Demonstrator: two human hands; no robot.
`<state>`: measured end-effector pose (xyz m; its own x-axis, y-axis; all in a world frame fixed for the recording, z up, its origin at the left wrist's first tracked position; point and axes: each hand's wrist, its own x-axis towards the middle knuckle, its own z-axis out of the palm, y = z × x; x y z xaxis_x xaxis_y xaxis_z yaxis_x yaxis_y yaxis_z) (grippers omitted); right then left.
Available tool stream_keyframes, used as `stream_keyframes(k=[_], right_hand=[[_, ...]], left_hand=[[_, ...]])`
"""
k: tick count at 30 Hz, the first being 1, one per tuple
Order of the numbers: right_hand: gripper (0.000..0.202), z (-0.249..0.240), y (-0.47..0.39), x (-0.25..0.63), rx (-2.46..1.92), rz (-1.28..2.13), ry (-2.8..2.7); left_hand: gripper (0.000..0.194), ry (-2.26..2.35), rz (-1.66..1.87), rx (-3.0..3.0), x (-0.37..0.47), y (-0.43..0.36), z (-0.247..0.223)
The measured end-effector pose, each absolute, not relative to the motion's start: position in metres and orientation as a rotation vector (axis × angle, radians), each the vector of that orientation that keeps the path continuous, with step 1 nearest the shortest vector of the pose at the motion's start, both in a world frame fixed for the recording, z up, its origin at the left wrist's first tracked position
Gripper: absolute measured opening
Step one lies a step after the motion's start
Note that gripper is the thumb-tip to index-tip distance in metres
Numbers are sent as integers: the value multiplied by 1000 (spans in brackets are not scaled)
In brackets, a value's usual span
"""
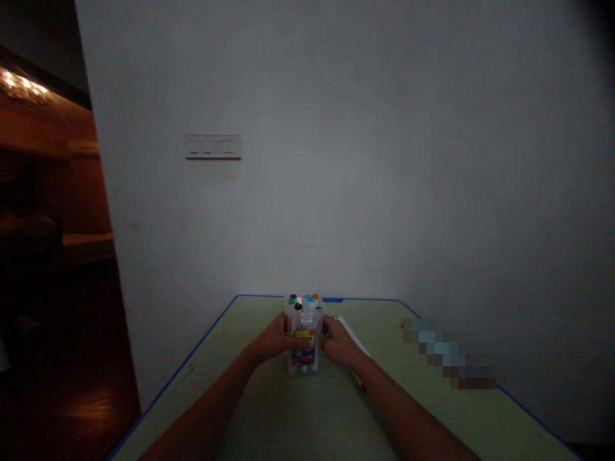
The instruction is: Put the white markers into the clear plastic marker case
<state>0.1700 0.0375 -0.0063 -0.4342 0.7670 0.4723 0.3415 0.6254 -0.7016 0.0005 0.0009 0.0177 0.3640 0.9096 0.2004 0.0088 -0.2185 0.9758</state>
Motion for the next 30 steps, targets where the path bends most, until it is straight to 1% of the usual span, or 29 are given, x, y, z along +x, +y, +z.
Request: stream_keyframes(k=[2,5,7,10,14,17,19,22,25,27,30], right_hand=[[33,-2,39,175,-948,608,-2055],[34,3,44,186,-1162,424,-2041],[32,4,46,192,-1322,282,-2073],[29,0,45,195,-1515,138,-2262],[25,-2,33,186,-1617,-24,-2458],[25,-1,25,177,-1642,-155,-2480],[25,0,25,174,-1653,-181,-2475],[24,5,30,180,-1695,-182,-2319],[31,19,38,199,-1630,-181,-1946],[31,33,40,214,-1449,-117,-1641],[26,59,35,229,-1094,71,-1261]], left_hand=[[63,858,1049,1556,0,1,18],[64,839,1034,1561,0,0,19],[61,842,1026,1567,0,-1,21],[56,856,1024,1580,0,-2,22],[57,856,1039,1584,-1,0,19],[59,848,1036,1581,-1,2,18],[59,852,1036,1583,-1,2,18],[59,843,1037,1588,0,1,18],[59,817,1034,1580,0,0,19],[57,802,1039,1572,0,0,19],[56,793,1048,1567,-1,1,17]])
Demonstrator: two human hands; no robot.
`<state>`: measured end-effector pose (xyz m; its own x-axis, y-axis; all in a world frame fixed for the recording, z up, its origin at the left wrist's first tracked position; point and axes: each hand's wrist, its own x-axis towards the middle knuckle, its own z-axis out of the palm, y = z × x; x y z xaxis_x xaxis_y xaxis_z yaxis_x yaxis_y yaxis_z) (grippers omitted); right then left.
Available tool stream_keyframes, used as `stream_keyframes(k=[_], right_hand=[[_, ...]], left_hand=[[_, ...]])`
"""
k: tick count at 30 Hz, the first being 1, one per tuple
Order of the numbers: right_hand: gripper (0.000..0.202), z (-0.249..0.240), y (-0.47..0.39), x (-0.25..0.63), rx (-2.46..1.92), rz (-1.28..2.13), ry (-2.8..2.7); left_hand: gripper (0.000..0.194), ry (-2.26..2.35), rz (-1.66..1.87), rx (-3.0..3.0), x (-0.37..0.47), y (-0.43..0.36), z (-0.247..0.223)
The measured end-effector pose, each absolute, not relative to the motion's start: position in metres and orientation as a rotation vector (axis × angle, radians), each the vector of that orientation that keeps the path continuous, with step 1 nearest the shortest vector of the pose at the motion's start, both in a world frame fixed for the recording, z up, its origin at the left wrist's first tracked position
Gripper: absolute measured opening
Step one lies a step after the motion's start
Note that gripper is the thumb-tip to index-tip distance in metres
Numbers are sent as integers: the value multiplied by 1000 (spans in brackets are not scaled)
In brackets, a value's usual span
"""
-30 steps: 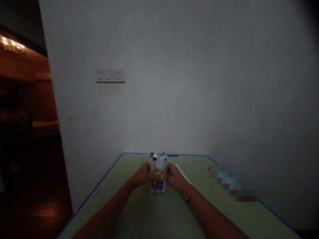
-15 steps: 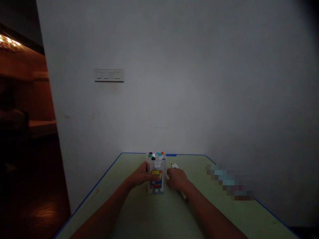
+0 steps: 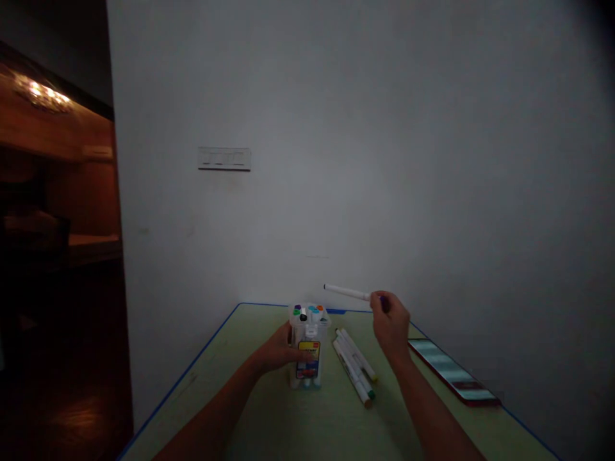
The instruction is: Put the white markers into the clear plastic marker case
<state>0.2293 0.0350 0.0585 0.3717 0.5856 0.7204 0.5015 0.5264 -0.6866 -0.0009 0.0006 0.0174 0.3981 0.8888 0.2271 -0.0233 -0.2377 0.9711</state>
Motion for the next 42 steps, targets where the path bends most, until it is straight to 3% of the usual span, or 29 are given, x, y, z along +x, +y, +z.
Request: stream_keyframes(k=[5,13,23,26,35,42], right_hand=[[31,105,12,227,-767,315,-1110],[24,140,1,189,-840,176,-1699],[16,105,-1,147,-1086,35,-2250],[11,102,-1,146,-1098,18,-2275],[22,90,13,162,-847,90,-2022],[23,16,58,206,-1444,-5,-1918]], left_hand=[[54,790,1058,1568,-3,2,15],[58,754,1076,1552,-3,2,13],[64,818,1095,1536,-2,-2,19],[62,833,1093,1545,-2,-3,20],[73,854,1084,1532,-3,0,16],[64,792,1054,1514,-1,1,15]])
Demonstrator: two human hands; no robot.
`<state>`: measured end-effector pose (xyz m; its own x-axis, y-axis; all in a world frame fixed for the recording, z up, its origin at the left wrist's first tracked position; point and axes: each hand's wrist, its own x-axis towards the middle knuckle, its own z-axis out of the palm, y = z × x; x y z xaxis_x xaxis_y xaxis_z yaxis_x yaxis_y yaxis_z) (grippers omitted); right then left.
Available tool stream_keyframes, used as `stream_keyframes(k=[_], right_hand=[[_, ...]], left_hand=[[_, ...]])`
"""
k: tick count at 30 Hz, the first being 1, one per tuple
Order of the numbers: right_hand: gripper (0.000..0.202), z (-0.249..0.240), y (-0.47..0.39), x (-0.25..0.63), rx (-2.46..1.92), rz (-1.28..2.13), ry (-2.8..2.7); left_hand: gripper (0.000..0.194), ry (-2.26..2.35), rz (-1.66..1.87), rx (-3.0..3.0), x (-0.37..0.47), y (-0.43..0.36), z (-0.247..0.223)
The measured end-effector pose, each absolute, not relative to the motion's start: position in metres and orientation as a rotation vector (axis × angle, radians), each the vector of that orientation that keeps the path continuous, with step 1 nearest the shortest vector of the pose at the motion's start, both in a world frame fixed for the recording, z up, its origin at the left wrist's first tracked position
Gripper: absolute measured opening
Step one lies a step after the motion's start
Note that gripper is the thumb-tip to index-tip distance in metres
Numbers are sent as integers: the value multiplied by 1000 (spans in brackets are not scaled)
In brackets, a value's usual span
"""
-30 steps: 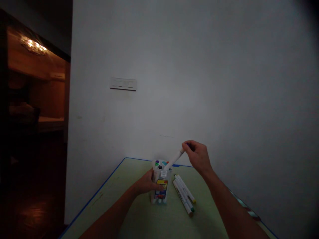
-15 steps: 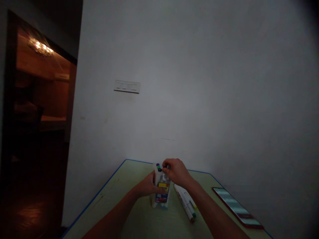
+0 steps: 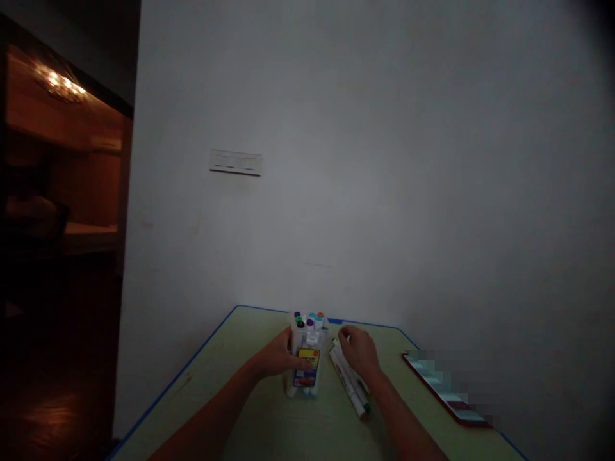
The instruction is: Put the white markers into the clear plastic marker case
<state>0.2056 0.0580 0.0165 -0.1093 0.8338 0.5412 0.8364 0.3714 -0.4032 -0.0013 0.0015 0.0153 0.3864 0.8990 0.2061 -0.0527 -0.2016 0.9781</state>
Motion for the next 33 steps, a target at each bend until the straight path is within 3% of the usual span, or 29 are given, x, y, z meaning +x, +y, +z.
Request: stream_keyframes(k=[9,20,26,33], right_hand=[[26,-12,74,235,-1907,75,-2036],[29,-10,69,238,-2066,170,-2143],[11,-2,70,232,-1673,154,-2056],[10,12,59,224,-1305,100,-1927]], left_hand=[[58,804,1018,1578,-1,1,17],[53,867,1002,1598,-2,3,16],[50,848,1010,1593,-1,0,18],[54,851,1024,1579,-2,0,18]])
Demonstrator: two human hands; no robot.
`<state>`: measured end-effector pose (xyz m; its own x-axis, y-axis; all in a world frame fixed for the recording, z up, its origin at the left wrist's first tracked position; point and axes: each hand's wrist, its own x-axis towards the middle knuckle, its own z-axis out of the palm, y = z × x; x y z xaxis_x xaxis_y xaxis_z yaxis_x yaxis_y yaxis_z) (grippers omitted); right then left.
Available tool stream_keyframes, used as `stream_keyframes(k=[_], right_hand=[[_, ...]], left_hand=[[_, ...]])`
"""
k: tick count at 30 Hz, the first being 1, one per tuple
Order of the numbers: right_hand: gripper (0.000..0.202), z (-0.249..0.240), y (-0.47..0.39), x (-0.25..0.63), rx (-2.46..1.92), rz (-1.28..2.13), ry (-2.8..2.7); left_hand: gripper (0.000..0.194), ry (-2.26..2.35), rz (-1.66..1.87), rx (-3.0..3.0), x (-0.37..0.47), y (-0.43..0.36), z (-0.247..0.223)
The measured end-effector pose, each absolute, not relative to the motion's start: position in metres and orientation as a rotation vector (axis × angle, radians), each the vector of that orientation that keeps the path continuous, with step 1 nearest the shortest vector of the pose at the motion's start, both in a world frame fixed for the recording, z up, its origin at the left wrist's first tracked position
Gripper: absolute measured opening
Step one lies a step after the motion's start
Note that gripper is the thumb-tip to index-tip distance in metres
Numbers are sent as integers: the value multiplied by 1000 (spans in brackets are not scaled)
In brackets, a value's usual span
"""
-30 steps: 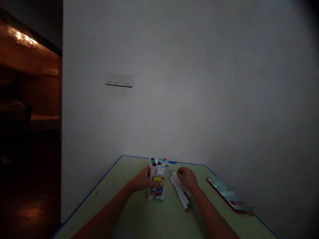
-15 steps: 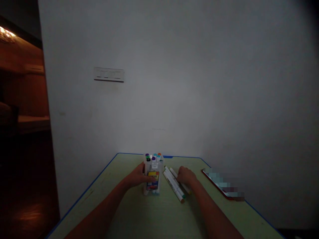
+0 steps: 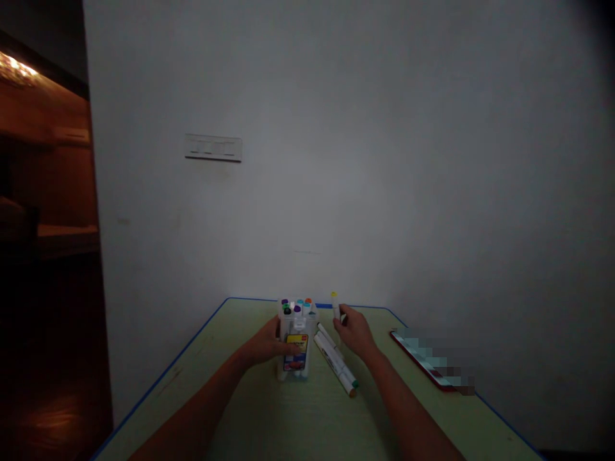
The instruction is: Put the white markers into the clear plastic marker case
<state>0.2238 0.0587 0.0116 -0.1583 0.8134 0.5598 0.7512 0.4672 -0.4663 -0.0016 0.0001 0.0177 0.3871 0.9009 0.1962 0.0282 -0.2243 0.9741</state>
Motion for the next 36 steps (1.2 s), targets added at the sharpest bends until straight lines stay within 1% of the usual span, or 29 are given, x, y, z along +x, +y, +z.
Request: stream_keyframes(k=[4,7,9,13,14,16,19,22,24,27,29,32,34,36], right_hand=[[16,12,58,226,-1266,112,-1917],[22,12,61,225,-1217,221,-1884],[26,11,62,220,-1167,402,-1844],[31,6,54,203,-1122,917,-1811],[30,4,51,199,-1113,1010,-1821],[24,0,47,192,-1082,1088,-1874],[18,-5,45,187,-1094,1000,-1999],[17,-13,48,187,-1236,826,-2104],[20,-18,49,186,-1346,690,-2144],[32,-21,48,185,-1472,452,-2236],[33,-18,47,185,-1527,351,-2282],[26,-8,50,195,-1555,287,-2216],[25,-2,55,206,-1610,219,-2114],[25,1,61,217,-1716,160,-2035]], left_hand=[[56,860,1027,1578,-1,0,17],[56,857,1023,1573,-1,0,17],[59,839,1024,1561,-1,1,17],[64,810,1038,1578,-2,2,14],[65,824,1049,1593,-3,3,14],[65,862,1071,1616,-4,4,13],[64,878,1075,1601,-3,4,12],[61,859,1075,1567,-2,4,13],[61,844,1064,1560,-1,2,14],[61,814,1044,1563,0,0,18],[58,816,1045,1566,1,-2,20],[48,832,1044,1572,2,-5,23],[42,832,1036,1572,3,-6,25],[40,824,1029,1569,4,-7,25]])
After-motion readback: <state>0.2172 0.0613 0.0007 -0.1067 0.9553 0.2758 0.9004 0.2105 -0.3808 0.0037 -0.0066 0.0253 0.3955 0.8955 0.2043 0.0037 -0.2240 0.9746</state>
